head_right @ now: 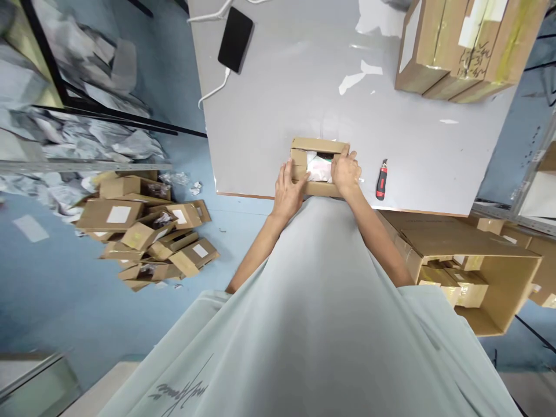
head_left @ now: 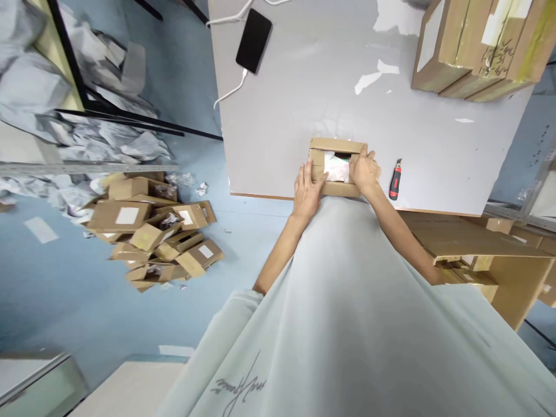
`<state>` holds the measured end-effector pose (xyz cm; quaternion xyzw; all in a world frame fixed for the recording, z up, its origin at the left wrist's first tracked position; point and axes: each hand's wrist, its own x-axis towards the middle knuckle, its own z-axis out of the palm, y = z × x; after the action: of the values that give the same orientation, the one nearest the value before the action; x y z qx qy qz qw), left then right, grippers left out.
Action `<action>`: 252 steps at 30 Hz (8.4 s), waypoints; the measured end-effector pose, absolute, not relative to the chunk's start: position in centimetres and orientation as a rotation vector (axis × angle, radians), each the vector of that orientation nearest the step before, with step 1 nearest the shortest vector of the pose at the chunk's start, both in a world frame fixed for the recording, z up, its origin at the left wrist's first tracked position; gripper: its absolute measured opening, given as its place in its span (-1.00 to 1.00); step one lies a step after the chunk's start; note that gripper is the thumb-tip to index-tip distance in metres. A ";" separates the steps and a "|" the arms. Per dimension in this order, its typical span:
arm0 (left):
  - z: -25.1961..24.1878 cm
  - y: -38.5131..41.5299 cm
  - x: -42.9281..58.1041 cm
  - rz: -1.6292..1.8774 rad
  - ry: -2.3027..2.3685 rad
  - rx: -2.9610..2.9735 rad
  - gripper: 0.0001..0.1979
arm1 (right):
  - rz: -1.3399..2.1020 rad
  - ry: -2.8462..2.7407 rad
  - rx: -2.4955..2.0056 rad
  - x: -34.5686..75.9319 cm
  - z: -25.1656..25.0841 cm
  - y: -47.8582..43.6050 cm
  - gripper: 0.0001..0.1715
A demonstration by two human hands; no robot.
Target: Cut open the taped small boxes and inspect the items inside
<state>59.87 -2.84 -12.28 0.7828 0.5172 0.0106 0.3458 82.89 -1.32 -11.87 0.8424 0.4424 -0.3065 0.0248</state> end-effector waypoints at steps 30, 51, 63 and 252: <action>-11.3 0.1 57.6 0.045 1.677 2.073 -0.66 | -0.845 1.760 2.521 87.7 -10.6 -9.7 -0.48; -12.9 1.1 66.0 0.161 1.286 1.904 -0.70 | -0.891 1.802 2.358 83.0 -8.6 -5.0 -0.51; -8.5 2.1 60.9 0.756 1.093 1.335 -0.59 | -1.333 2.040 2.699 77.8 -3.6 -3.8 -0.43; -2.9 -1.1 63.5 0.215 0.802 0.488 -0.29 | -2.574 1.722 3.021 90.3 -0.6 -5.1 -0.26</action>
<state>63.48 -1.06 -2.94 0.2347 0.3859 0.1033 0.8862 90.34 -5.05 -0.56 0.5794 0.3302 -0.4935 -0.5583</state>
